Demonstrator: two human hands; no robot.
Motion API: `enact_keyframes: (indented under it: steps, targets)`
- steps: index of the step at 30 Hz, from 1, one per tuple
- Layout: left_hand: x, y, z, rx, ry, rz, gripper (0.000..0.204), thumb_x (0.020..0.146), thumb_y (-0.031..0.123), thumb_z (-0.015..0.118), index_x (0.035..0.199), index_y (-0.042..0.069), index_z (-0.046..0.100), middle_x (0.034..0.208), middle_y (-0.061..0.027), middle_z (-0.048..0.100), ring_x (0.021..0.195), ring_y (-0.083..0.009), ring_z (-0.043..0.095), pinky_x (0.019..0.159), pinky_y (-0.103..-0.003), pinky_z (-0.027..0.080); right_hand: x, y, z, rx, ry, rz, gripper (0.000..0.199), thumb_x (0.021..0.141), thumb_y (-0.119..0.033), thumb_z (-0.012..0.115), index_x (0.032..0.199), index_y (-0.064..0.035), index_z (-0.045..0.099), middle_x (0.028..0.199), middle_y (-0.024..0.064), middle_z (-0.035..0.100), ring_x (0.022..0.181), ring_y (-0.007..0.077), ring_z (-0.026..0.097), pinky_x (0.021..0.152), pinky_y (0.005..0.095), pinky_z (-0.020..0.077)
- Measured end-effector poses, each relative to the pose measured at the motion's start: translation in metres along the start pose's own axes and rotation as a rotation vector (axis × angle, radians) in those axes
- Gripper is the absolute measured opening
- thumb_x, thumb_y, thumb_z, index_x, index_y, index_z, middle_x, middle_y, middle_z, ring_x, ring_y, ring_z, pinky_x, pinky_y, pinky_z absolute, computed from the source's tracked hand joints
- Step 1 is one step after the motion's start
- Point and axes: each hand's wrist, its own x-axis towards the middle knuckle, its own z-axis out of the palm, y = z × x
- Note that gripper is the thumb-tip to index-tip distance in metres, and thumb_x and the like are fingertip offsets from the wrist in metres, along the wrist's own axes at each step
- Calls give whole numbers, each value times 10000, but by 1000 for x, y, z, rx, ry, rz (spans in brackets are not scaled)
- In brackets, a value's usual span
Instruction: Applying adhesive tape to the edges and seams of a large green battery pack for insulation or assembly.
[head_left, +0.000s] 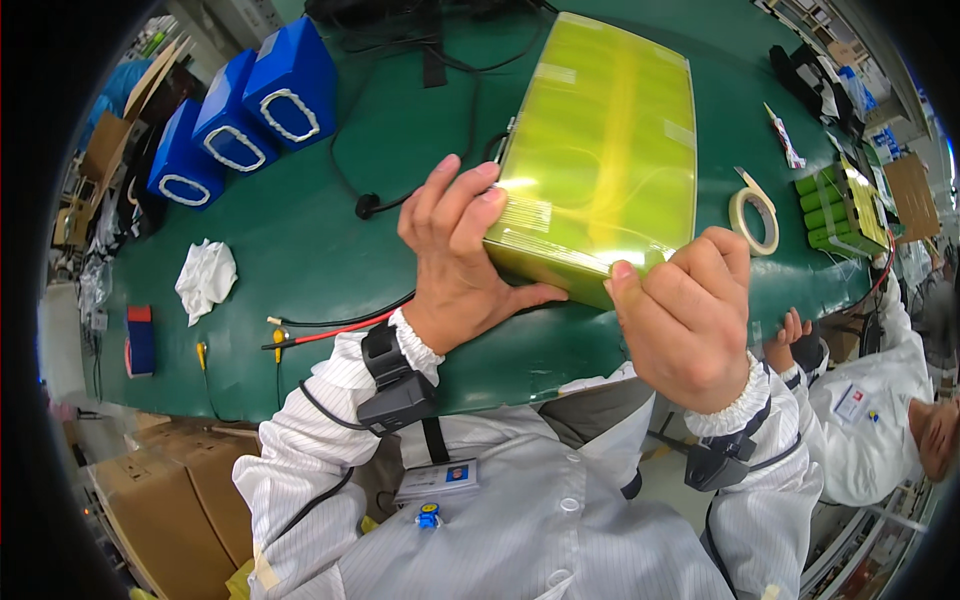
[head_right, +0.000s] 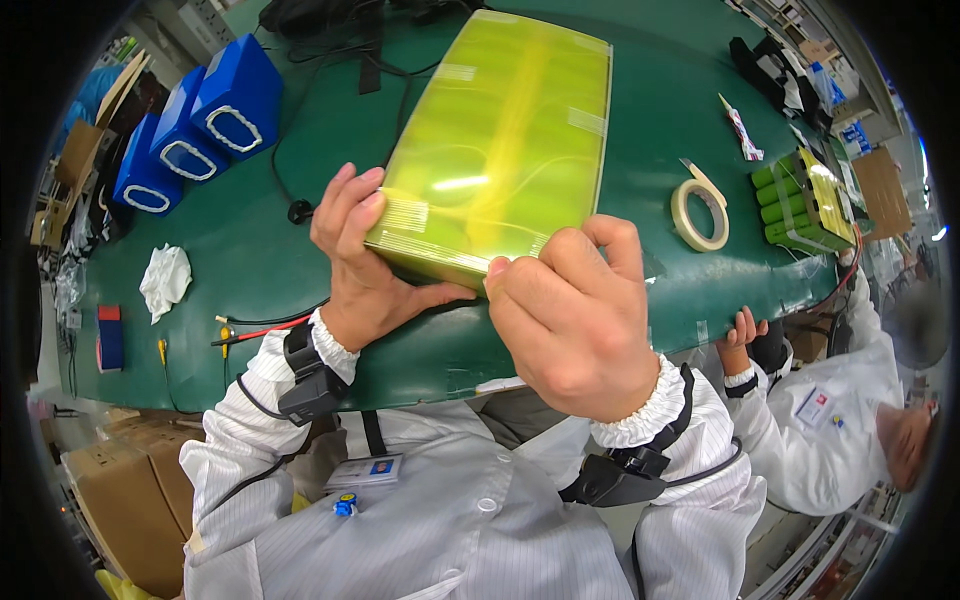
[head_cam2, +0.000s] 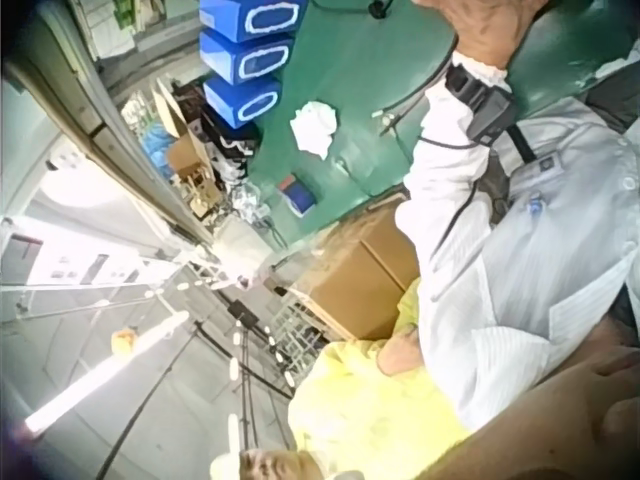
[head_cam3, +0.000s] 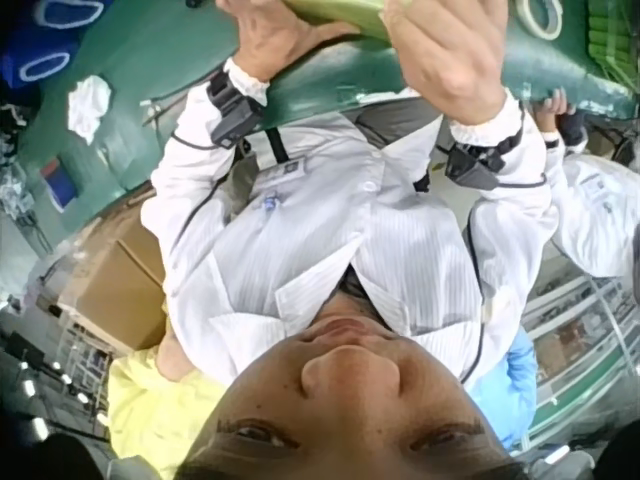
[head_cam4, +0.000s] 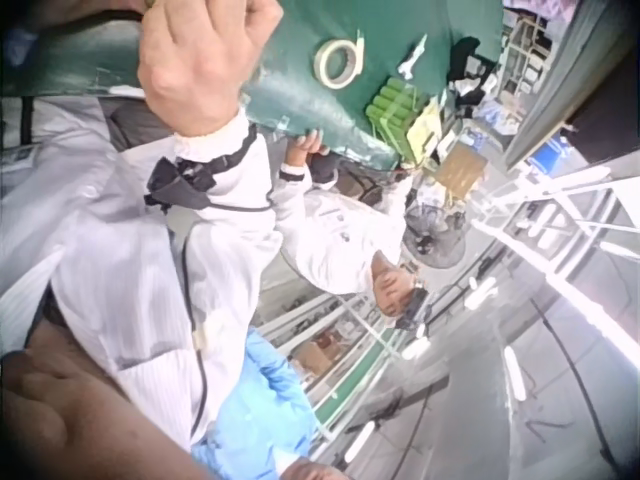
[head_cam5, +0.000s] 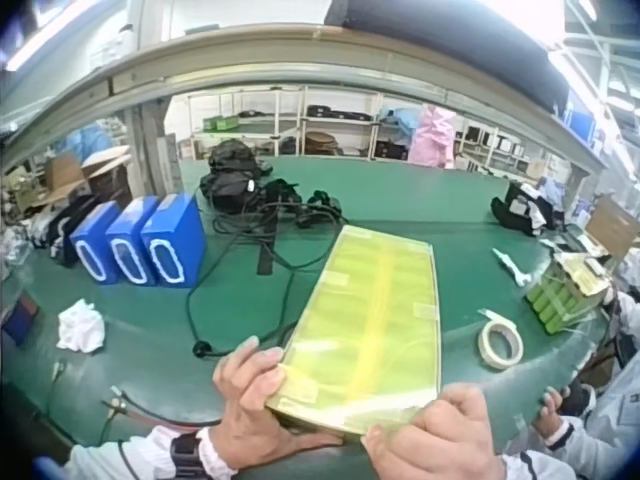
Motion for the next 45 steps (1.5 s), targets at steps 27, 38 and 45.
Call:
enact_keyframes:
  steps: [27, 38, 45]
  targets:
    - [-11, -17, 8, 107, 13, 34, 736, 812, 278, 749, 1413, 119, 355, 1420, -138, 479, 1369, -386, 406, 1092, -508, 257, 48, -28, 51, -4, 107, 36, 98, 673, -151, 623, 733, -73, 622, 771, -7, 571, 739, 194, 543, 723, 385, 392]
    - [1, -1, -2, 55, -24, 15, 1178, 545, 614, 910, 1431, 131, 302, 1409, -150, 456, 1358, -423, 379, 1090, -550, 253, -5, 7, -3, 45, -35, 42, 207, 670, -52, 738, 875, -29, 709, 714, -9, 546, 661, 195, 509, 716, 391, 386]
    - [0, -3, -2, 44, -29, 28, 1178, 542, 622, 902, 1430, 128, 307, 1409, -151, 452, 1348, -437, 385, 1084, -558, 255, -16, 14, -9, 42, -30, 48, 152, 698, -41, 758, 837, -36, 699, 706, -12, 533, 651, 188, 485, 710, 387, 372]
